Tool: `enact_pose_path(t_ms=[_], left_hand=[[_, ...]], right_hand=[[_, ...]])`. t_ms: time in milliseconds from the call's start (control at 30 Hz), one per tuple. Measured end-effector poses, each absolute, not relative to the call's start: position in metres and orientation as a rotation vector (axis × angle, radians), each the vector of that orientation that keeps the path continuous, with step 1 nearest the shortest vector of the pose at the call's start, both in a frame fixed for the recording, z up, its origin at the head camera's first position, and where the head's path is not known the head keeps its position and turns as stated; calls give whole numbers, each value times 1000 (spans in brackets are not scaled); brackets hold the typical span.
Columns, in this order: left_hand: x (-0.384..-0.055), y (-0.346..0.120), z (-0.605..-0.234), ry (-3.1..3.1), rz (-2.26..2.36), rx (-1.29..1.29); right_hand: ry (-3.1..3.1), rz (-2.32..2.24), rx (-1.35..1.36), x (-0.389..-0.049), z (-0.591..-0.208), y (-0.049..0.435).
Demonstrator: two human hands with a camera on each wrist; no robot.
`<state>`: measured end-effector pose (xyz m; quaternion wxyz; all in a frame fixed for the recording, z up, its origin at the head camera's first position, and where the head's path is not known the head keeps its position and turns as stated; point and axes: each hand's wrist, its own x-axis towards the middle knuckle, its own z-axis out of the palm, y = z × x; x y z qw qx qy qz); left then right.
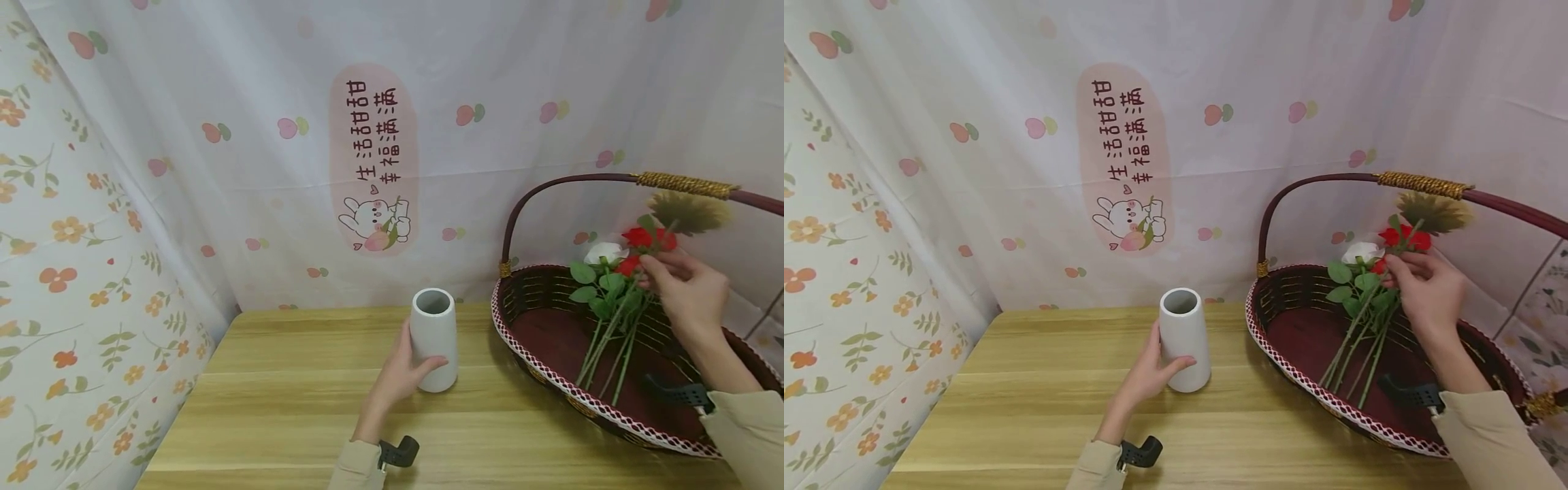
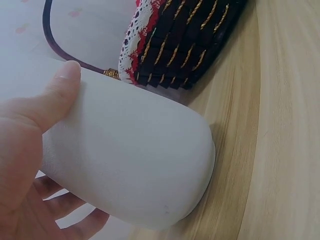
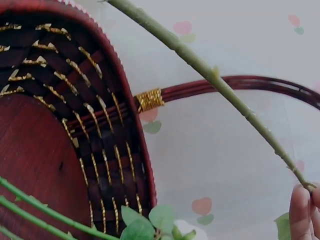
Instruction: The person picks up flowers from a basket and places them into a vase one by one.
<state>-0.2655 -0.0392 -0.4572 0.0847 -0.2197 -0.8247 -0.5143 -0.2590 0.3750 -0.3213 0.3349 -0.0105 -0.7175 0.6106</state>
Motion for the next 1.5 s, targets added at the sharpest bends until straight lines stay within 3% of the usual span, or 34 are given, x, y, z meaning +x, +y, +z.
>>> enact_pose_path(t_ms=[1500], left_hand=[[-265, -40, -458, -2437, -1546, -670]], right_hand=[[-2104, 1388, 141, -250, -308, 300]])
